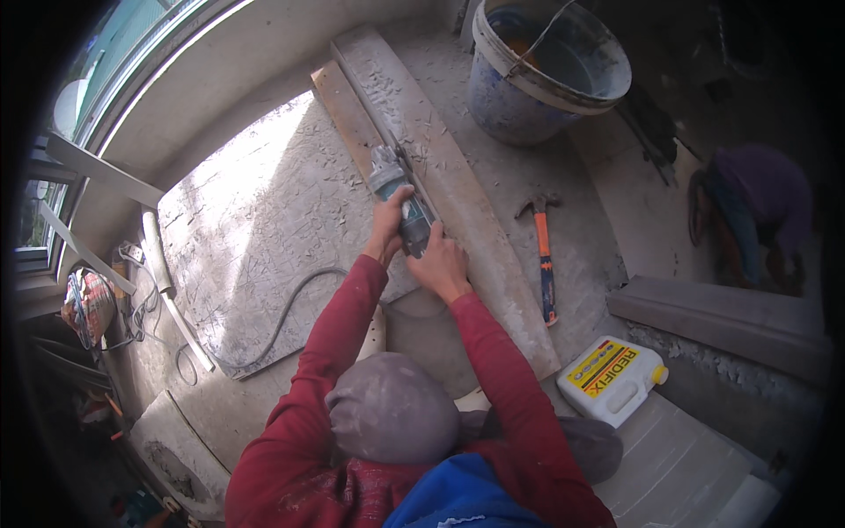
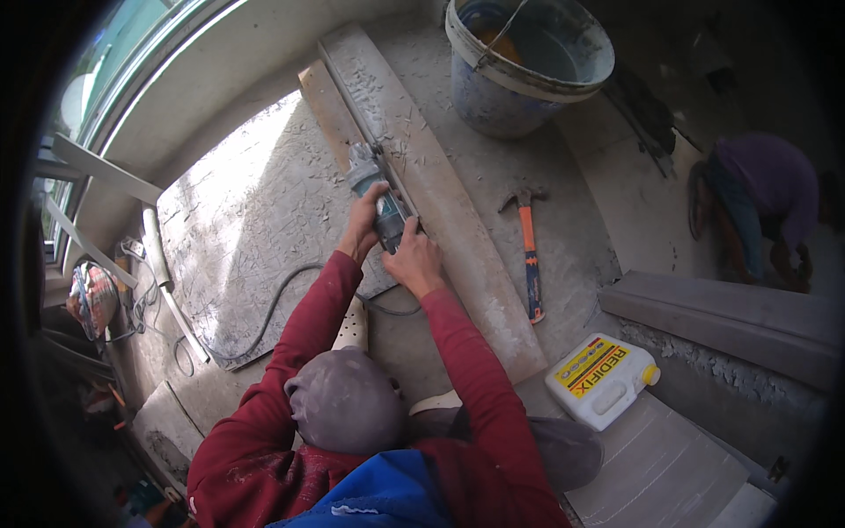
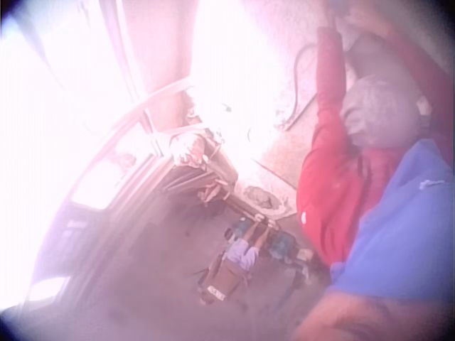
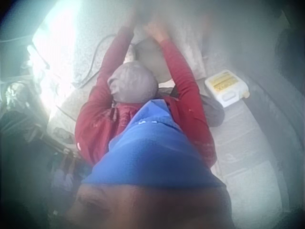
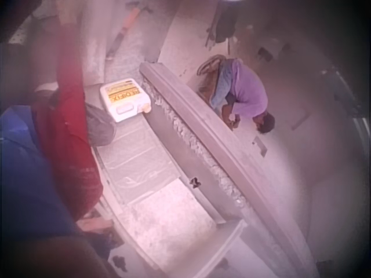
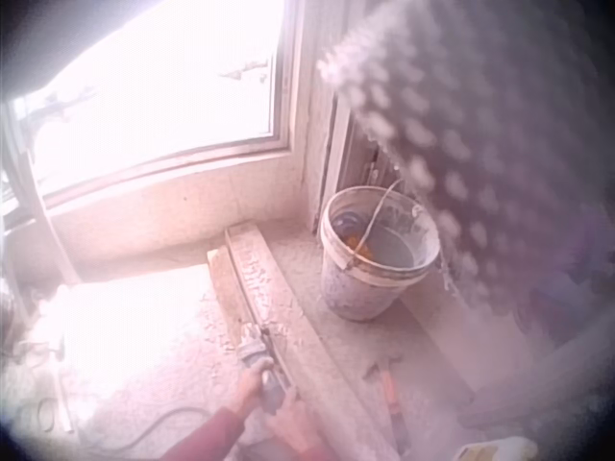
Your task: The person sits on the floor and uses a hammer to split a piece of wood. They then use an angle grinder to cut the wood along a marked line.
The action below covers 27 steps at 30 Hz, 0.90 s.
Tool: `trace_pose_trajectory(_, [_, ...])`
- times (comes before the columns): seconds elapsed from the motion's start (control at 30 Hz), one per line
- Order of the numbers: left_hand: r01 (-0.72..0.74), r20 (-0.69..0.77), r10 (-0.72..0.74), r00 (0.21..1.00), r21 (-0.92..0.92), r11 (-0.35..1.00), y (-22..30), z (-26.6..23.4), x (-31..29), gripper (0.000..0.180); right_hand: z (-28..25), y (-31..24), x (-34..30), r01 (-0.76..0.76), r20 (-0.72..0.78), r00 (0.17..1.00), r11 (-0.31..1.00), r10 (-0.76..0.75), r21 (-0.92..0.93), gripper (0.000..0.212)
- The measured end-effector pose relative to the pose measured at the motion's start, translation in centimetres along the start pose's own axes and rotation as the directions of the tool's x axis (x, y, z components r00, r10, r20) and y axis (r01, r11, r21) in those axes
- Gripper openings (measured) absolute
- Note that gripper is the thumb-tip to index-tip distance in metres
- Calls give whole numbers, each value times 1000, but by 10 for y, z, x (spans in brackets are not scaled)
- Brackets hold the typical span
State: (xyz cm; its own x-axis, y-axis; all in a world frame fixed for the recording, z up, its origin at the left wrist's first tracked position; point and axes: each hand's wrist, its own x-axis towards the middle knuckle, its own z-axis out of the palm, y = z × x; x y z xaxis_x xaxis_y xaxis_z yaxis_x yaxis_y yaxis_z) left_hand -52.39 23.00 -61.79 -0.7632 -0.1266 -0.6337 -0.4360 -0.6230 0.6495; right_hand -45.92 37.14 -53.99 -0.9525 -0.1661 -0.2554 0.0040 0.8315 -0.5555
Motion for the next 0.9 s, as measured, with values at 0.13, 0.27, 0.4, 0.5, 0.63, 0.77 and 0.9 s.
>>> trace_pose_trajectory(0.13, [-16,15,16,1000,-11,1000,1,2,-2,35,0,1,0,-5,12,1000,1000,5,-8,62])
trace_pose_trajectory(0.27, [-42,15,42,999,-12,999,0,5,-2,34,0,3,2,7,14,1000,1000,-6,-21,65])
trace_pose_trajectory(0.4, [-53,17,54,998,-21,998,-3,6,-6,34,0,5,-2,5,1,1000,1000,-5,-7,67])
trace_pose_trajectory(0.5, [-32,29,33,999,-36,999,-4,7,-10,33,0,7,-4,-19,6,1000,1000,19,-9,71])
trace_pose_trajectory(0.63, [-58,11,58,998,-18,998,-5,9,-14,34,0,9,-6,-17,22,1000,1000,17,-1,71])
trace_pose_trajectory(0.77, [-82,22,82,996,-14,997,-7,9,-16,34,0,10,-9,-13,19,1000,1000,12,15,70])
trace_pose_trajectory(0.9, [-62,41,63,997,-2,998,-8,7,-15,33,-1,9,-8,-21,24,999,1000,21,9,69])
